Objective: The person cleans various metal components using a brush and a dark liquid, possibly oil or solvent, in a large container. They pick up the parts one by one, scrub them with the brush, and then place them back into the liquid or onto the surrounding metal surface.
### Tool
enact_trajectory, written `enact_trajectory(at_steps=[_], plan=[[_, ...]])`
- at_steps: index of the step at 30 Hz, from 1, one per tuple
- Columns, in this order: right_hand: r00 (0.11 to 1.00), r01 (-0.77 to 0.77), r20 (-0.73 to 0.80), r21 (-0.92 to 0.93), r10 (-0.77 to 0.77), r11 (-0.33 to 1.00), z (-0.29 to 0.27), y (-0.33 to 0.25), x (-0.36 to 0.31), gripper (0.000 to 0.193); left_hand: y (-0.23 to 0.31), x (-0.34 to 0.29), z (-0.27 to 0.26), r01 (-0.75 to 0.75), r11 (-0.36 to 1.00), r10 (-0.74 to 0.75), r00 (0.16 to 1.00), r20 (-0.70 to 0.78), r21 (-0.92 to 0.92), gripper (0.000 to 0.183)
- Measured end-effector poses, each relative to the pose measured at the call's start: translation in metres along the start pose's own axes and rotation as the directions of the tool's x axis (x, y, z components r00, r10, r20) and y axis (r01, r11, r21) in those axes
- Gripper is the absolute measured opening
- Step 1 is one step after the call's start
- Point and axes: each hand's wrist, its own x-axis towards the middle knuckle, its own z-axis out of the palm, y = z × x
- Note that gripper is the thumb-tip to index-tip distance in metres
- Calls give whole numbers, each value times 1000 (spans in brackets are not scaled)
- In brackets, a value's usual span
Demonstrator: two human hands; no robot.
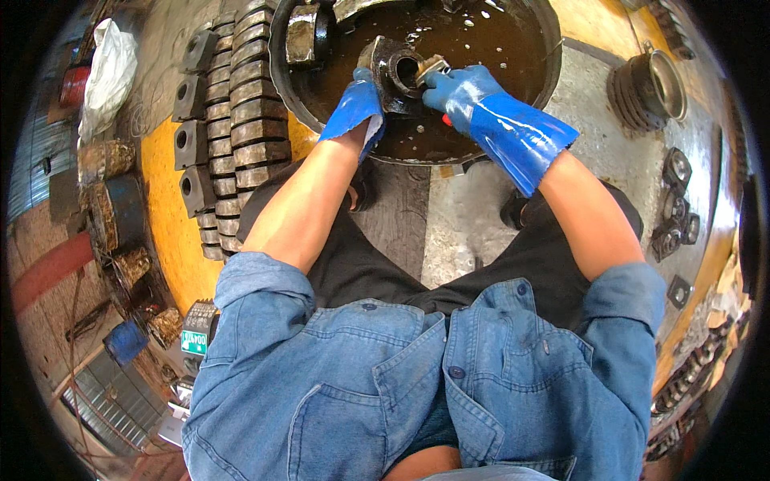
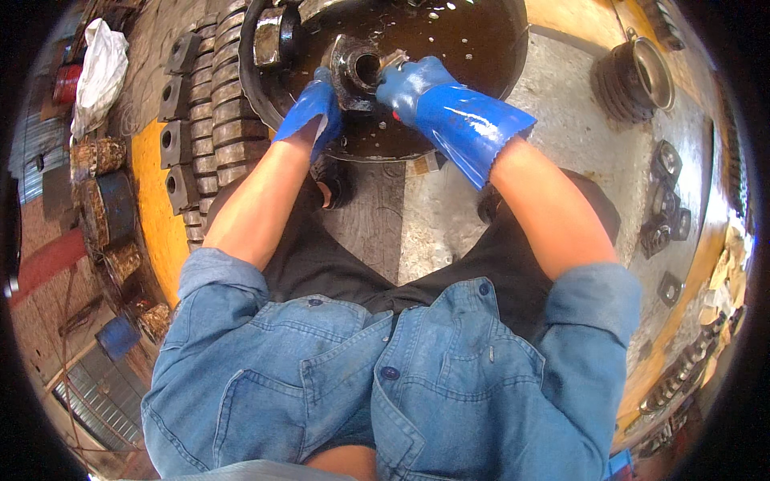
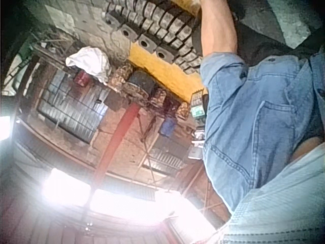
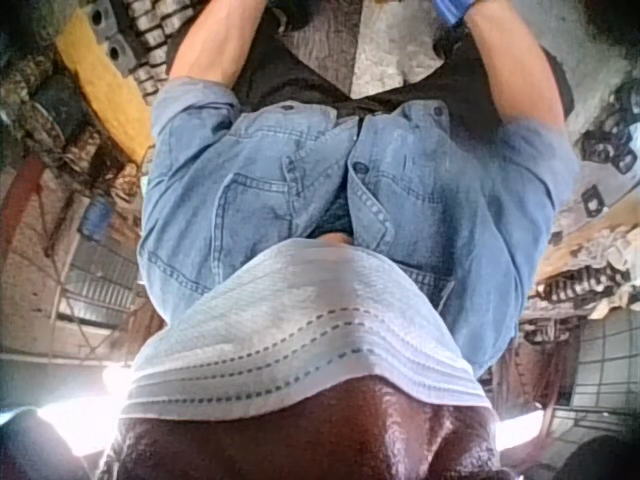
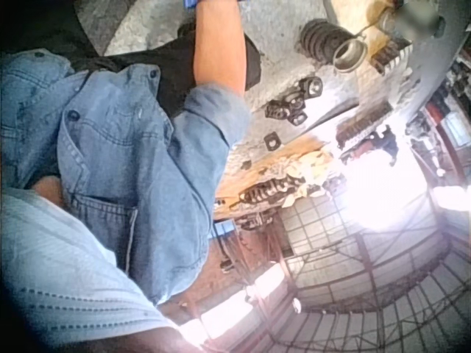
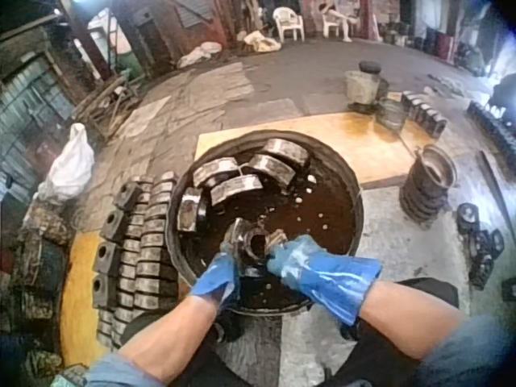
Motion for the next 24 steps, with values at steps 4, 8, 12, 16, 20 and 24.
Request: enact_trajectory(at_steps=[4,8,12,16,20,24], plan=[[993,68,-95,-85,-76,994,5,-2,-3,46,4,1,0,2,999,-2,1000,-4,-34,45],[987,21,-157,-53,-29,998,12,9,-5,46,7,0,2,1,998,-1,1000,-3,-67,48],[997,-78,29,121,75,990,-20,-3,-4,43,5,-1,3,13,995,-15,1000,-14,-100,50],[982,13,-172,470,76,883,-12,21,-4,34,9,0,8,19,989,-21,1000,-12,-147,53],[992,-117,37,640,121,760,-30,35,-9,33,10,-3,12,42,978,-48,999,-21,-204,55],[991,-73,-65,467,117,881,-20,39,-11,39,14,-12,21,72,954,-84,996,-29,-292,58]])
